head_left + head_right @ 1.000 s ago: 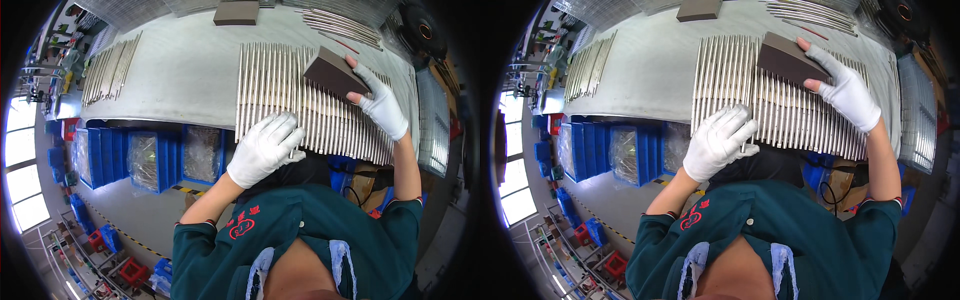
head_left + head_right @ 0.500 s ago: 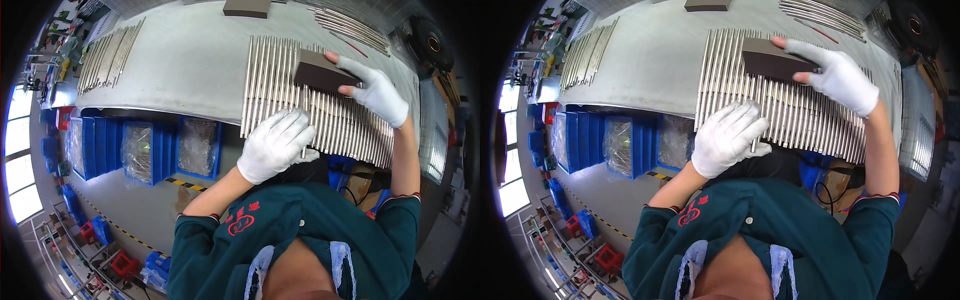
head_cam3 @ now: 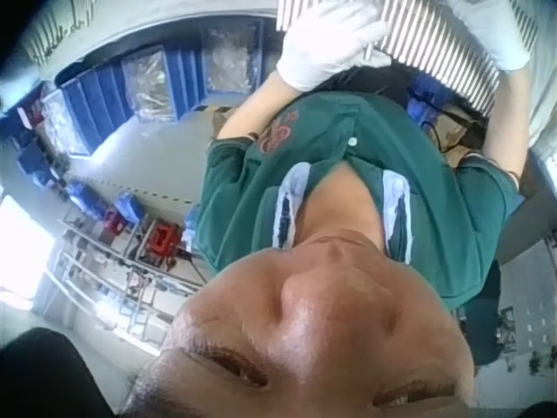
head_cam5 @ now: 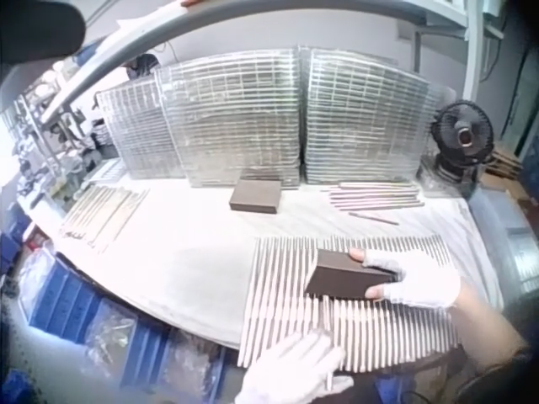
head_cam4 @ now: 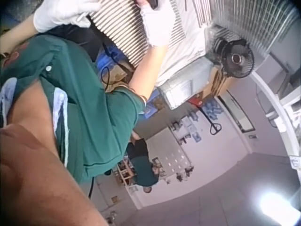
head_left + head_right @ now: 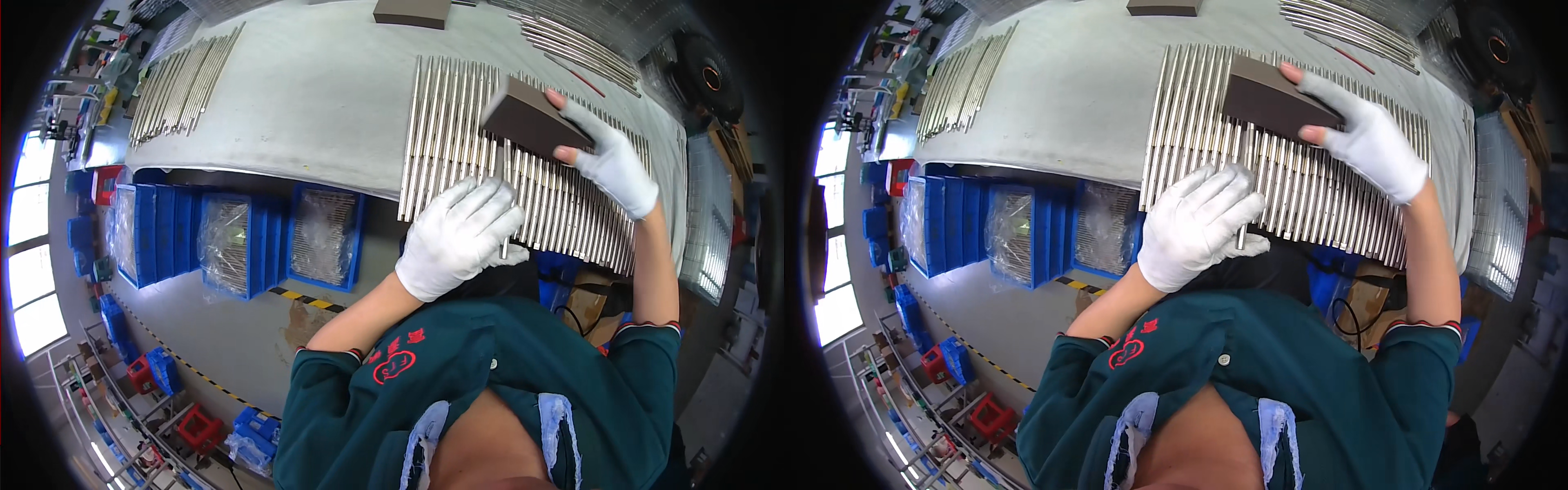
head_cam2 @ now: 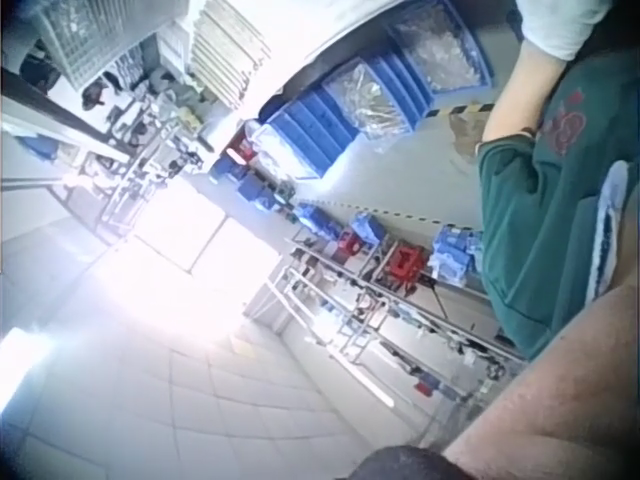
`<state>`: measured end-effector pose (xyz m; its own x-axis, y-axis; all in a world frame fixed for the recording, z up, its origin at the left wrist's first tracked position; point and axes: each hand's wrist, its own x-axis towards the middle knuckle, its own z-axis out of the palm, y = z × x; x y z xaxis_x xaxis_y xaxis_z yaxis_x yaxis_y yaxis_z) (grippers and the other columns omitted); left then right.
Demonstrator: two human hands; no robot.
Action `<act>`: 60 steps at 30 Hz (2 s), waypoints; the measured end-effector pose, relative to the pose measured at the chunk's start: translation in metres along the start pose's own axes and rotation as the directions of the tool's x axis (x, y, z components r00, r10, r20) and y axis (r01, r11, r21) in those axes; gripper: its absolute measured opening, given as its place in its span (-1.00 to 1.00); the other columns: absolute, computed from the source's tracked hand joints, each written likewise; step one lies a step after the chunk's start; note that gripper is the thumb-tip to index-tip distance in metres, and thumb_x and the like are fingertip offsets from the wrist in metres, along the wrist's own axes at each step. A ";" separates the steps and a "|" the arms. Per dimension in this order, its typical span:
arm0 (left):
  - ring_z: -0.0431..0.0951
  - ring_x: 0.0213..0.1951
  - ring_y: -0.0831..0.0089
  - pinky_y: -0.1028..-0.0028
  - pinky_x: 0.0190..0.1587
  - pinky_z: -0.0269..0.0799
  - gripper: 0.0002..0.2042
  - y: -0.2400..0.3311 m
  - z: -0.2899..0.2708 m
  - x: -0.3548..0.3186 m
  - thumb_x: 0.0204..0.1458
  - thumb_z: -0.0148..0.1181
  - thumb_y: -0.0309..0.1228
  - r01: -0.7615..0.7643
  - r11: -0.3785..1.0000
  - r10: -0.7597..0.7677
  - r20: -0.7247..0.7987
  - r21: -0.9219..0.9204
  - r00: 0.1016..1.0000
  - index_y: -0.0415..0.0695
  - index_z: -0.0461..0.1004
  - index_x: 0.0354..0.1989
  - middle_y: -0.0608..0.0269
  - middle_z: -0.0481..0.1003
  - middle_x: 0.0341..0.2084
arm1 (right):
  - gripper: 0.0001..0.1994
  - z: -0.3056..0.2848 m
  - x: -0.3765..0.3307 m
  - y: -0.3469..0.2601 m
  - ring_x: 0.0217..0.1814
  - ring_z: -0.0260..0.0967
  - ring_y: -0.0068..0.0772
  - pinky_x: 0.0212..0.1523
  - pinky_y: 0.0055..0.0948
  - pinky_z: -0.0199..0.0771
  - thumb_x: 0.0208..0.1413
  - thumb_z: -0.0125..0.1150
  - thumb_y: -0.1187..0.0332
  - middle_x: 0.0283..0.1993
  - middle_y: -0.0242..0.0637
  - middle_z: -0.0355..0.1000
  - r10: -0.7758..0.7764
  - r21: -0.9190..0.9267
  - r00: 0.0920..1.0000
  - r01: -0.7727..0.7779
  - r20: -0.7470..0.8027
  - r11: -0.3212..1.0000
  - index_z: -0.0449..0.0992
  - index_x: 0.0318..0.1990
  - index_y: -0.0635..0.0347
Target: Sanding and polishing a collection of thin metal rods on a workbench using a manual sanding block.
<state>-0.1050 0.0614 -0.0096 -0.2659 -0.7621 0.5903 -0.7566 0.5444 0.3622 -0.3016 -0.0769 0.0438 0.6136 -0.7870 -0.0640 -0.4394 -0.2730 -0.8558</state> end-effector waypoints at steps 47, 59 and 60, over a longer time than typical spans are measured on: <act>0.53 -0.09 0.26 0.28 0.03 0.37 -0.51 -0.006 -0.006 0.002 -0.21 0.30 -0.03 -0.005 1.000 0.005 0.027 -0.005 1.000 -0.05 0.44 -0.14 0.16 0.51 -0.16 | -0.40 0.002 0.020 -0.019 0.15 0.33 -0.55 0.19 -0.52 0.29 0.04 0.21 0.53 0.22 -0.35 0.37 -0.065 -0.176 0.989 0.088 0.133 0.980 0.29 0.28 -0.08; 0.35 0.10 0.16 0.09 0.14 0.19 -0.37 -0.011 -0.013 -0.003 -0.28 0.32 0.00 -0.039 0.995 0.008 0.313 0.093 0.950 -0.07 0.40 -0.01 0.17 0.42 -0.03 | -0.29 -0.044 -0.060 0.040 0.39 0.08 -0.35 0.36 -0.39 0.05 0.00 0.34 0.16 0.36 -0.31 0.17 -0.003 -0.130 0.874 -0.069 -0.487 0.989 0.21 0.31 0.14; 0.35 0.11 0.15 0.08 0.16 0.17 -0.32 -0.010 -0.016 -0.001 -0.29 0.32 0.03 -0.015 0.999 -0.003 0.339 0.051 0.941 -0.09 0.38 0.02 0.16 0.41 -0.01 | -0.29 -0.044 -0.063 0.042 0.42 0.02 -0.34 0.37 -0.39 0.01 0.01 0.33 0.18 0.39 -0.29 0.12 0.005 -0.156 0.858 -0.099 -0.514 0.983 0.20 0.32 0.13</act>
<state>-0.0879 0.0624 -0.0026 -0.4504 -0.8375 0.3094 -0.7822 0.5372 0.3156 -0.3880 -0.0629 0.0350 0.1872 -0.9608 0.2045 -0.5950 -0.2765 -0.7547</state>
